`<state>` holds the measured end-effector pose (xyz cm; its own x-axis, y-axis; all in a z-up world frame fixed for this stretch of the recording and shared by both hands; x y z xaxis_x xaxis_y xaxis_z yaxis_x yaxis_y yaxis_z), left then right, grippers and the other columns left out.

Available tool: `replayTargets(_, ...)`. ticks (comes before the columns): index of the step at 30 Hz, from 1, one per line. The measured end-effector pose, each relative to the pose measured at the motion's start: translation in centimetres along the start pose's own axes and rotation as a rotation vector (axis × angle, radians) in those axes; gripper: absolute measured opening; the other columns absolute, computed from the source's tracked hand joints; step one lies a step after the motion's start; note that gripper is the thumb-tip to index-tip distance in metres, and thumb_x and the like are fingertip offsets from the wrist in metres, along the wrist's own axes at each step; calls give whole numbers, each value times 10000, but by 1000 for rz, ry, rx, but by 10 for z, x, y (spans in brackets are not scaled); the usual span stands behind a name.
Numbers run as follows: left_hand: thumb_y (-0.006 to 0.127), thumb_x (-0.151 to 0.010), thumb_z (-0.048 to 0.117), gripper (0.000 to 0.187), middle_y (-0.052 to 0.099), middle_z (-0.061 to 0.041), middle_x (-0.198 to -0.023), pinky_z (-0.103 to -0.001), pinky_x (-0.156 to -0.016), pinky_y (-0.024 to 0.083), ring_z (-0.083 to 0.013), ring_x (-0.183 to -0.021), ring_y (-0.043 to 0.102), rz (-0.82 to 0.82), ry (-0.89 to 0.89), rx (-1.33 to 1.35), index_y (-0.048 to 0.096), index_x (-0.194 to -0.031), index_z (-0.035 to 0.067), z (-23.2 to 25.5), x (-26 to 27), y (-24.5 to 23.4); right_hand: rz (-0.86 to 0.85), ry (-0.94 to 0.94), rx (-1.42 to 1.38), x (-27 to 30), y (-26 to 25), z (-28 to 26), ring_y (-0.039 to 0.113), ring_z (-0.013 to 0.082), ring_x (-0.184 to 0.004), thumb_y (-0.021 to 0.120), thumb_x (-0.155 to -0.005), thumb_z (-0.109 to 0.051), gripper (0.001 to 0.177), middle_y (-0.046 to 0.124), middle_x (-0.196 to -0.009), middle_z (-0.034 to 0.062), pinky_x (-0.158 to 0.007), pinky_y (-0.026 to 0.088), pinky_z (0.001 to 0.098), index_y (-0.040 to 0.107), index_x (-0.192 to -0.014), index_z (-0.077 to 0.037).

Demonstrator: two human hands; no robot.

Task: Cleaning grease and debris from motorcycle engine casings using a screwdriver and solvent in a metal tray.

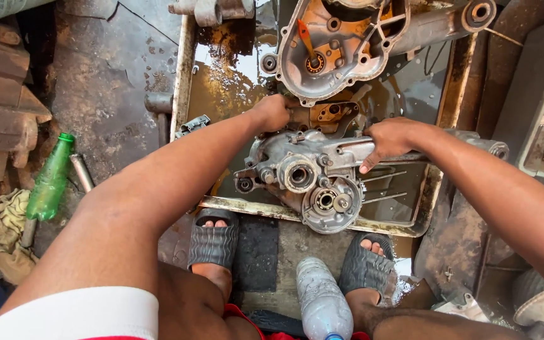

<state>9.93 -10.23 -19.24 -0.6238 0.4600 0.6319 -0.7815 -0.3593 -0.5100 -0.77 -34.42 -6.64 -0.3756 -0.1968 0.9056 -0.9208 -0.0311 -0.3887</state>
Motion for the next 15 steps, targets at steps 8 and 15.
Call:
replayTargets(8, 495, -981, 658, 776, 574, -230, -1463, -546, -1193, 363, -406, -1429, 473, 19, -105, 220, 495, -1521, 100, 30, 116, -61, -7, 15, -20, -17, 14, 15, 724, 427, -1098, 859, -622, -774, 924, 786, -1058, 233, -966, 554, 531, 751, -1138, -15)
replayTargets(15, 430, -760, 951, 1167, 379, -259, -1603, -558, -1213, 324, -473, -1471, 374, -130, -173, 273, 361, -1597, 140, 64, 218, -75, 10, 39, 48, -33, 13, 14, 702, 410, -1167, 842, -573, -805, 1024, 775, -1151, 234, -990, 556, 512, 734, -1217, -17)
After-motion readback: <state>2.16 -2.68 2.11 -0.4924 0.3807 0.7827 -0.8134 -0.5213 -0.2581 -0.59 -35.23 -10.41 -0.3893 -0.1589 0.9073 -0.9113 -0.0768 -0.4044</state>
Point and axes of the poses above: each hand's wrist, its own x-axis away from the middle knuckle, its own y-axis out of the palm, z = x × y, the point moved 7 cm from there along -x, towards the middle knuckle
